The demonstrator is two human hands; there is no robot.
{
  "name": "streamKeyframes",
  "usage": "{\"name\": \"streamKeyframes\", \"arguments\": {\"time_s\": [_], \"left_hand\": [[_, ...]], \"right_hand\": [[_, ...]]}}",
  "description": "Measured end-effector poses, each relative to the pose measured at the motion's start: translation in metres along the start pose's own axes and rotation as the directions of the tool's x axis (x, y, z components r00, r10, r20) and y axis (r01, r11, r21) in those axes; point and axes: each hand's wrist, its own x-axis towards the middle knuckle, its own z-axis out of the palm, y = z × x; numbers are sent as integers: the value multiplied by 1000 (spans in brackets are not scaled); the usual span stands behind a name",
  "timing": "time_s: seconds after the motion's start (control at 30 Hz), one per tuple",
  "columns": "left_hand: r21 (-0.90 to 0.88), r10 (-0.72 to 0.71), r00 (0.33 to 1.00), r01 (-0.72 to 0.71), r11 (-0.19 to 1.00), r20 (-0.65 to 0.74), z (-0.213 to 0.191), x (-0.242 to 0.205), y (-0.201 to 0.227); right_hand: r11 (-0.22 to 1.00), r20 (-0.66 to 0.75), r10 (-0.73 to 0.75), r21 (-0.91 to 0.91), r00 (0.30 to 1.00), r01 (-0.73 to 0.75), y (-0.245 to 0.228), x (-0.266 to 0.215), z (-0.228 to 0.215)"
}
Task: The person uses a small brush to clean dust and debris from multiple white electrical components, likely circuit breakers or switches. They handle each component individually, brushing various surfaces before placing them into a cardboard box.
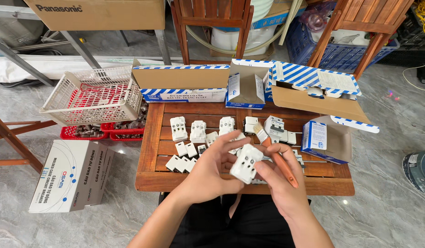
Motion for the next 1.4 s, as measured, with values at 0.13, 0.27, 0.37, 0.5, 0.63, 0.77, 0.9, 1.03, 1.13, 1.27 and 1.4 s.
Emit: {"name": "streamKeyframes", "arguments": {"time_s": [0.13,0.27,0.37,0.5,0.63,0.77,0.9,1.03,1.13,1.27,1.4], "left_hand": [[-342,90,990,-121,932,-107,12,-2,-35],[-347,189,966,-240,907,-175,24,1,-44],[-346,199,962,-253,904,-186,31,6,-46],[-335,223,951,-287,898,-216,34,19,-47],[-362,240,939,-319,876,-247,28,26,-56],[-246,256,929,-322,914,-266,22,25,-42],[-195,280,928,-331,923,-248,22,21,-36],[-160,216,944,-260,952,-251,21,20,-41],[-139,199,945,-241,961,-261,21,21,-42],[-113,200,944,-236,965,-264,21,23,-44],[-77,178,944,-206,976,-276,21,22,-43]], "right_hand": [[988,-113,-10,154,994,27,9,6,4],[981,-201,-43,177,979,79,8,8,13],[980,-215,-52,176,975,91,5,6,21],[981,-208,-8,188,978,48,-1,2,27],[996,-200,-79,25,977,86,-12,3,20],[840,-90,-462,-363,882,403,-20,-8,7],[521,83,-670,-655,738,547,-26,-22,-10],[525,104,-640,-664,761,532,-39,-26,-14],[508,79,-648,-696,757,507,-48,-31,-7],[361,110,-701,-797,705,484,-55,-29,0],[327,144,-660,-829,738,453,-61,-26,14]]}}
